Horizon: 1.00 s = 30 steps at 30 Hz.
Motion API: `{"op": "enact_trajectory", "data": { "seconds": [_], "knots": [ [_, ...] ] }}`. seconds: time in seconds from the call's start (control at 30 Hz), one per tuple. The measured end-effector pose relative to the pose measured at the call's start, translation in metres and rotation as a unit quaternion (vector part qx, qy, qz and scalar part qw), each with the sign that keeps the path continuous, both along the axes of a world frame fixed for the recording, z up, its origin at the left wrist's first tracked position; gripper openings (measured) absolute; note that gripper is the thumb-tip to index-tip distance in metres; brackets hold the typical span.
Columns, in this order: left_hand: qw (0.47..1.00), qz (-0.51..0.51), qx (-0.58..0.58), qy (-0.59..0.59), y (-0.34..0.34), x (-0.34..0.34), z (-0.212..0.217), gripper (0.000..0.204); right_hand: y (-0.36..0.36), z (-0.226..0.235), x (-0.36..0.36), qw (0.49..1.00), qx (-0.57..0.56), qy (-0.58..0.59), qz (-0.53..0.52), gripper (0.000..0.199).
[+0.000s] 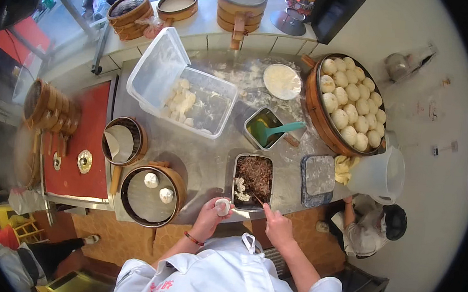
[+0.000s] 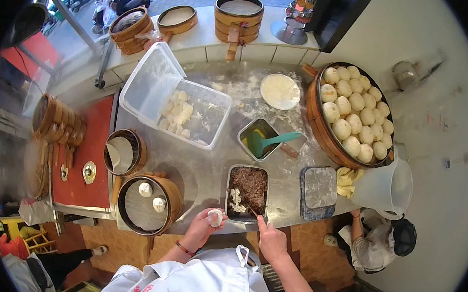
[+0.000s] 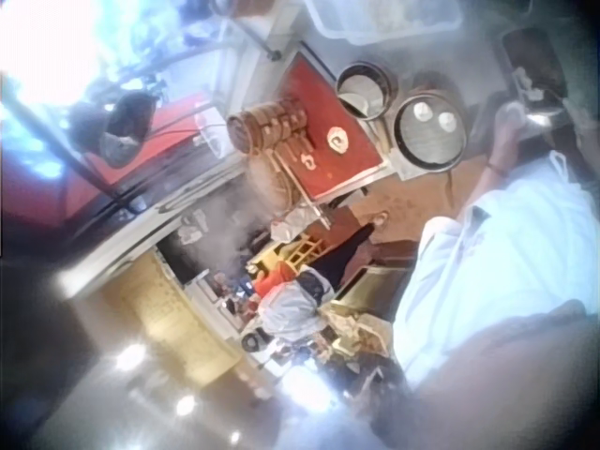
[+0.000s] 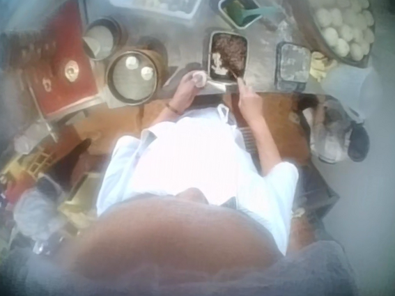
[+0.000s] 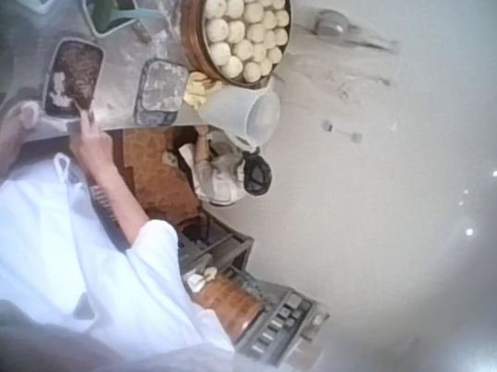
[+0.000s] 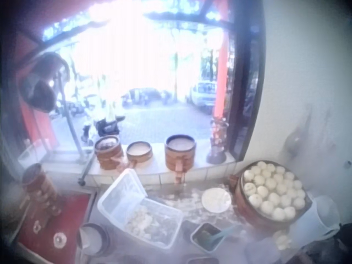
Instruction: The person prepares dumplings by flattening dough discs, filling them with meat using a spoon, and pleating the edges to seal them. The finished dumplings are placed into a bamboo steamer basket.
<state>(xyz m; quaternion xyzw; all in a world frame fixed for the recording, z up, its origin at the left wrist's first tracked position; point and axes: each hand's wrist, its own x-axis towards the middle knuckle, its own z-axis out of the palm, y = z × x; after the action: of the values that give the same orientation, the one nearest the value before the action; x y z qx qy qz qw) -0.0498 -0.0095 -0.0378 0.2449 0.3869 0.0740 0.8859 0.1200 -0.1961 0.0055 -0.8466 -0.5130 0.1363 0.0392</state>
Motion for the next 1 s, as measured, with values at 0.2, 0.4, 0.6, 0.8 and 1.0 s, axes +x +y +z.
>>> {"op": "enact_trajectory", "data": {
  "seconds": [0.2, 0.4, 0.6, 0.8, 1.0],
  "knots": [
    [1.000, 0.004, 0.007, 0.014, 0.000, -0.002, 0.001, 0.028, 0.029, 0.019, 0.015, 0.992, -0.063, 0.106, -0.003, 0.042],
    [1.000, 0.002, 0.006, 0.019, 0.000, -0.001, -0.003, 0.026, 0.045, 0.019, 0.021, 0.977, -0.058, 0.206, -0.022, 0.024],
    [0.999, -0.004, 0.019, 0.029, -0.002, 0.004, -0.002, 0.025, 0.046, 0.009, 0.049, 0.944, -0.028, 0.328, -0.025, 0.024],
    [0.999, -0.011, 0.033, 0.038, 0.002, 0.005, 0.001, 0.026, 0.033, 0.003, 0.068, 0.844, -0.044, 0.524, -0.105, 0.029],
    [0.998, -0.020, 0.044, 0.030, 0.007, 0.011, 0.015, 0.036, 0.000, 0.025, 0.040, 0.837, 0.120, 0.508, -0.167, 0.029]
  ]
}}
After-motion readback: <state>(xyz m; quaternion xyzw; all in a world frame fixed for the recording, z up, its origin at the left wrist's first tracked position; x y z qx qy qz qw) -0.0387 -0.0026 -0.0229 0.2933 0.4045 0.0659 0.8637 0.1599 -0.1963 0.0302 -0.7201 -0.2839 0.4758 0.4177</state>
